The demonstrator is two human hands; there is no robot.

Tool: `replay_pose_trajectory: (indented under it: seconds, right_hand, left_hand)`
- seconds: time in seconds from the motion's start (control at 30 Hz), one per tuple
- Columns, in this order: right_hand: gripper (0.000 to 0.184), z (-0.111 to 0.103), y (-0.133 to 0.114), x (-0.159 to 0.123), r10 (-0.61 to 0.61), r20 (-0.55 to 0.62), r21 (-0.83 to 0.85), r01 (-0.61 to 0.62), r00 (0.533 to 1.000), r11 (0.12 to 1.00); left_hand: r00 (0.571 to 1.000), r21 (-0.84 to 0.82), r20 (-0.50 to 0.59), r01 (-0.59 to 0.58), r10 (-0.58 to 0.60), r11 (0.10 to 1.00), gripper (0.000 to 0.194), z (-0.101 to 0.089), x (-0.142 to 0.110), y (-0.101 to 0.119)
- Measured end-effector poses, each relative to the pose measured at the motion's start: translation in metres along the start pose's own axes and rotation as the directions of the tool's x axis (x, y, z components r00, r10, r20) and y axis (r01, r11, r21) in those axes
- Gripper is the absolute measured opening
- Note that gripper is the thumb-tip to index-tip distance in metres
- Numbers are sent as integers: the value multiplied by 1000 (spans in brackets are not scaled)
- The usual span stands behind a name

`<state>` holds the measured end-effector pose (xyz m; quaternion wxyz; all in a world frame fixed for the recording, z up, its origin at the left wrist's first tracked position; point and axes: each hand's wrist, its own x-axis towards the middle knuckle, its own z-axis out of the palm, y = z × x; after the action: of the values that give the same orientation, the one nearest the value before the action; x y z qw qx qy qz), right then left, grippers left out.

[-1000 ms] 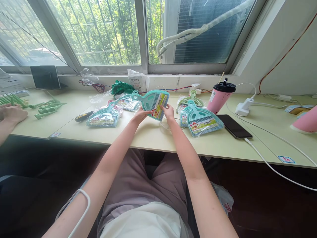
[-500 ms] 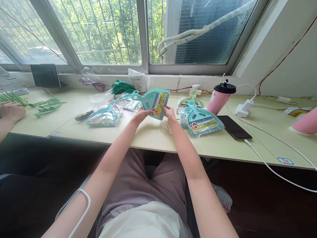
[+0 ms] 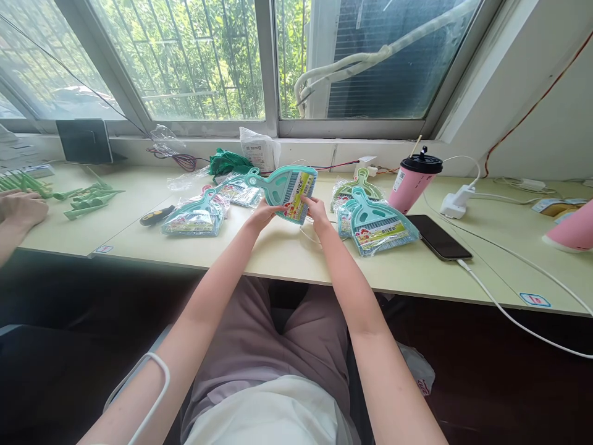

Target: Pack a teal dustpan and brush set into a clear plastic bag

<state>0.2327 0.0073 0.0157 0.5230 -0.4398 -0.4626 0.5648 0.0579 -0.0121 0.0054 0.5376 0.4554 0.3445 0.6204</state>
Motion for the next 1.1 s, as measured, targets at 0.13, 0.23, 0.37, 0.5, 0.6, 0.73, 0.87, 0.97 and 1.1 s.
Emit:
replay_pose_trajectory:
  seconds: [0.13, 0.23, 0.37, 0.5, 0.6, 0.73, 0.87, 0.97, 1.1]
  right_hand:
    - [7, -1, 1, 1, -25, 58, -1, 26, 998, 1000]
    - [4, 0, -1, 0, -30, 66, -2, 30, 997, 1000]
    - [4, 1, -4, -3, -17, 36, -10, 17, 999, 1000]
    - [7, 1, -2, -2, -13, 29, -6, 14, 999, 1000]
    - [8, 0, 0, 1, -26, 34, 15, 25, 999, 1000]
    - [13, -1, 3, 3, -27, 41, 41, 25, 999, 999]
    - [18, -4, 4, 6, -7, 27, 82, 5, 1000, 997]
    - [18, -5, 4, 7, -17, 14, 131, 15, 1000, 991]
    - [12, -8, 5, 9, -57, -29, 187, 61, 998, 980]
  left_hand:
    - [1000, 3, -13, -15, 16, 1000, 71, -2, 2, -1]
    - [1000, -5, -18, -22, 22, 1000, 71, -2, 2, -1]
    - [1000, -6, 3, -19, 19, 1000, 71, -1, 0, 1]
    - [1000, 2, 19, -18, 18, 1000, 73, -1, 0, 1]
    - [1000, 23, 11, -13, 12, 1000, 75, -2, 1, 1]
    - [999, 56, 46, -9, 6, 998, 73, -2, -1, 2]
    - [995, 81, 98, -9, 1, 997, 72, 1, -5, 6]
    - [993, 105, 117, -21, 8, 994, 65, 2, -4, 10]
    - [999, 309, -42, 15, -2, 951, 62, -2, 5, 13]
